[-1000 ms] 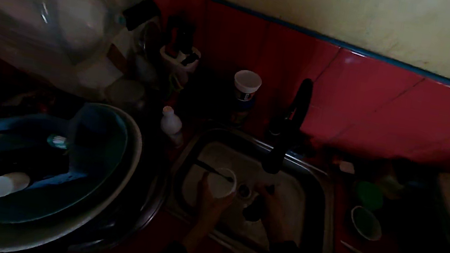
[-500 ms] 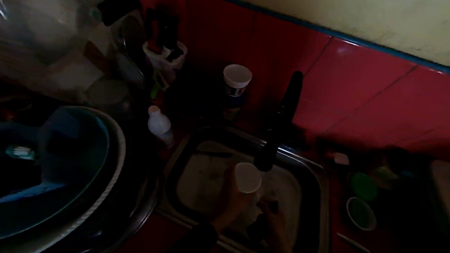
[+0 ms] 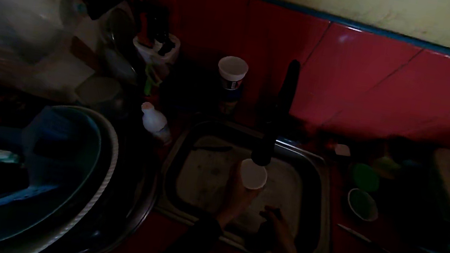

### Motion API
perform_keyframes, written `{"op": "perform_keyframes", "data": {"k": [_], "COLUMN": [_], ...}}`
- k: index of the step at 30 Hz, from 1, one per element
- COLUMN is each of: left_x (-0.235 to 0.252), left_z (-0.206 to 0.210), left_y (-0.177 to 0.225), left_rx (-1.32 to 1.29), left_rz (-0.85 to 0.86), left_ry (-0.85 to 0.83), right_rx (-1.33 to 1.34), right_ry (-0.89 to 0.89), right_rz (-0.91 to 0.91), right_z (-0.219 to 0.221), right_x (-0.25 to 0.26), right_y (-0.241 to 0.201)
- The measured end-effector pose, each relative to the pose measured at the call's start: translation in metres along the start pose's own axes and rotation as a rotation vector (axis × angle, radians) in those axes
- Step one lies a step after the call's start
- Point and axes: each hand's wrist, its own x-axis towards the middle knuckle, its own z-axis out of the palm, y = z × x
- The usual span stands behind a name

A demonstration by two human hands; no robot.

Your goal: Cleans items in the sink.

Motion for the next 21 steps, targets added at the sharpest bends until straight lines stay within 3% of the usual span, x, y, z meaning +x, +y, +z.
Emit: {"op": "perform_keyframes", "data": {"k": [11,16,21], "left_x": [0.003,0.005,0.007], "left_z": [0.003,0.002,-0.002], "left_y": [-0.008,-0.007,-0.005], "left_rx": [0.036,0.052,0.039], "left_rz": [0.009,0.007,0.025], "left_ry": [-0.001,-0.015,-0.006], "right_rx": [-1.153,-1.275,-1.153], "right_ry": [-0.580,-0.285,-0.251], "right_rz": [-0.113,-0.227,-0.289], "right_z": [-0.045,-0.044,-0.037], "right_x": [-0.062,-0.063,-0.027], "right_y": [0.000,-0.002,-0.027]}}
